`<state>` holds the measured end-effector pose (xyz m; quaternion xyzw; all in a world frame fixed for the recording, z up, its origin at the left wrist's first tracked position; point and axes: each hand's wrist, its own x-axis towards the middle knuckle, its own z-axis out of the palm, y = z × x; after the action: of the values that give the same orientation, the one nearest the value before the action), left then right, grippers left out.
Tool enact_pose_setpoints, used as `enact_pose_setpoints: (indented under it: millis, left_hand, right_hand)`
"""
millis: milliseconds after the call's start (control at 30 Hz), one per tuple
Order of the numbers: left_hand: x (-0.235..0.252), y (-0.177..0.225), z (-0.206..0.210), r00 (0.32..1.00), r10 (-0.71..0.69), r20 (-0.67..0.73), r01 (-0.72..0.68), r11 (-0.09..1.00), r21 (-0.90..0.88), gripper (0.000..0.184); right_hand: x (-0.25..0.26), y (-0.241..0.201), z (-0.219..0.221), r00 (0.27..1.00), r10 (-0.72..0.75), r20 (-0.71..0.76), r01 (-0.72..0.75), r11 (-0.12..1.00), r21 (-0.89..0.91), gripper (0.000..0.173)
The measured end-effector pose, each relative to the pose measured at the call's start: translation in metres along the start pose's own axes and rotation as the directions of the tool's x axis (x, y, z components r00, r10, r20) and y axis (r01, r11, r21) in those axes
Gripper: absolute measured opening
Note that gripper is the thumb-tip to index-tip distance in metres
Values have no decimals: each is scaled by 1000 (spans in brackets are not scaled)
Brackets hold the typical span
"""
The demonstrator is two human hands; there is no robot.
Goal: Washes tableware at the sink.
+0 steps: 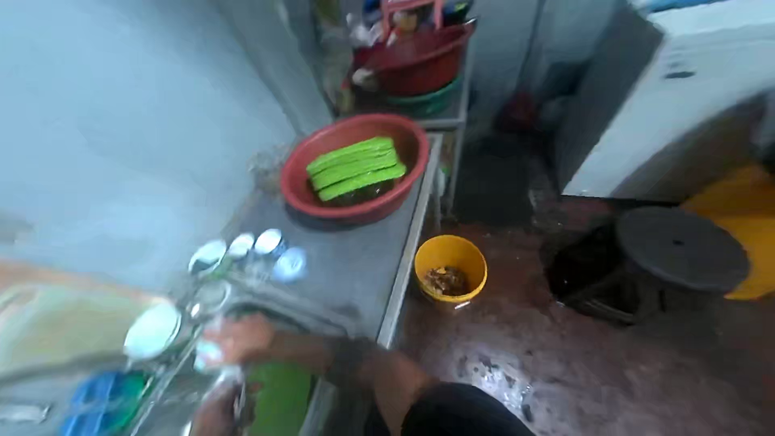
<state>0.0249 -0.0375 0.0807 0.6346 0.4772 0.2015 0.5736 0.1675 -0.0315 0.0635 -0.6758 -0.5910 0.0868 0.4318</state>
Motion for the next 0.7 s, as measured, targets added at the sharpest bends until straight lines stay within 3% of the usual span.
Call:
enact_pose_setpoints:
  millis: [100, 233, 300, 433, 533, 600, 700]
  left_hand:
    - [-7, 7, 6, 988, -111, -103, 111, 994, -9, 24]
    - [-3, 9, -4, 956, -279, -95, 261, 951, -163, 22]
    - [2, 3, -8, 953, -295, -70, 275, 937, -214, 24]
    - [8, -7, -14, 957, -281, -73, 249, 925, -288, 26]
    - [6, -16, -21, 962, -229, -146, 179, 940, -290, 7]
    - [8, -17, -21, 963, -246, -114, 210, 943, -258, 7]
    - [13, -14, -21, 954, -291, -66, 279, 948, -153, 22]
  right_hand:
    - [30, 7, -27, 974, 158, 164, -174, 981, 86, 47]
    - [61, -10, -29, 932, 340, 128, -361, 831, 423, 44]
    - [61, -27, -17, 934, 327, 146, -354, 781, 515, 42]
    - [24, -29, 22, 986, 8, 168, -60, 949, 310, 35]
    - [1, -13, 43, 897, -303, 321, 280, 953, 116, 39]
    - [4, -1, 54, 860, -369, 352, 381, 924, 39, 43]
    - [17, 14, 63, 885, -366, 289, 393, 918, -42, 42]
